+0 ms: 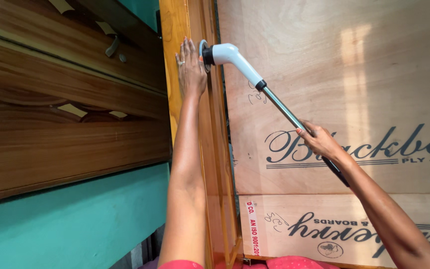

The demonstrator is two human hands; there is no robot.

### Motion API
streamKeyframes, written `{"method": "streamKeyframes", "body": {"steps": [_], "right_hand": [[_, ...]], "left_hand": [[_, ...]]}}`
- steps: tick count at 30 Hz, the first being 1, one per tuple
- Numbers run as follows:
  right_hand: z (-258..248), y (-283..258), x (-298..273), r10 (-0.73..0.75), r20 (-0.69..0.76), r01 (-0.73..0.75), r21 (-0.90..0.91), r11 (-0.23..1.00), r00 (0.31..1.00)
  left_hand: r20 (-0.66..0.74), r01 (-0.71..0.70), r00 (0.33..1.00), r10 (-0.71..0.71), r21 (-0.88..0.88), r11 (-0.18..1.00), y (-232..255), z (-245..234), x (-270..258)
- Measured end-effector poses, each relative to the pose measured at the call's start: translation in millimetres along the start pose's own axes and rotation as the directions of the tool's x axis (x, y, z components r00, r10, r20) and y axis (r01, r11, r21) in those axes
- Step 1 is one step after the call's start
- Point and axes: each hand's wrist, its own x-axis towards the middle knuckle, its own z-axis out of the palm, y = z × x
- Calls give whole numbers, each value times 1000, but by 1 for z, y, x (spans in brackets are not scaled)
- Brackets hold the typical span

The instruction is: The person uses a handheld electric sander with a long extension pole to sand the surface of a wooden wardrobe. They move the sander along the top edge and then down the vertical side of the furniture piece.

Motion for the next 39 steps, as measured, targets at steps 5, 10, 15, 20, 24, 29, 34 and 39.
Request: {"method": "streamKeyframes", "body": {"steps": [5,10,15,20,24,29,34,39], "right_hand": [[6,7,-27,46,59,-52,104,993,997],[7,1,-56,70,45,-73,74,995,997],[10,3,-78,42,46,-45,81,996,998],[12,7,-95,9,65,-16,112,994,998],[16,3,-114,15,60,-21,107,994,998],[25,12,-138,22,79,-33,137,990,997],[36,30,-147,32,80,-44,154,987,996],[33,33,-164,24,67,-30,89,996,997]], "left_hand": [[-2,6,1000,-6,-26,1000,11,-12,-28],[-7,-1,1000,1,-63,998,17,-19,-60],[9,-4,1000,5,-102,995,19,-24,-89],[6,-19,1000,19,-89,996,17,-25,-116],[17,-42,999,43,-87,995,16,-32,-158],[27,-56,998,60,-132,990,12,-48,-222],[9,-133,991,135,-77,988,9,-49,-272],[-30,-81,997,77,-121,989,17,-55,-268]]}}
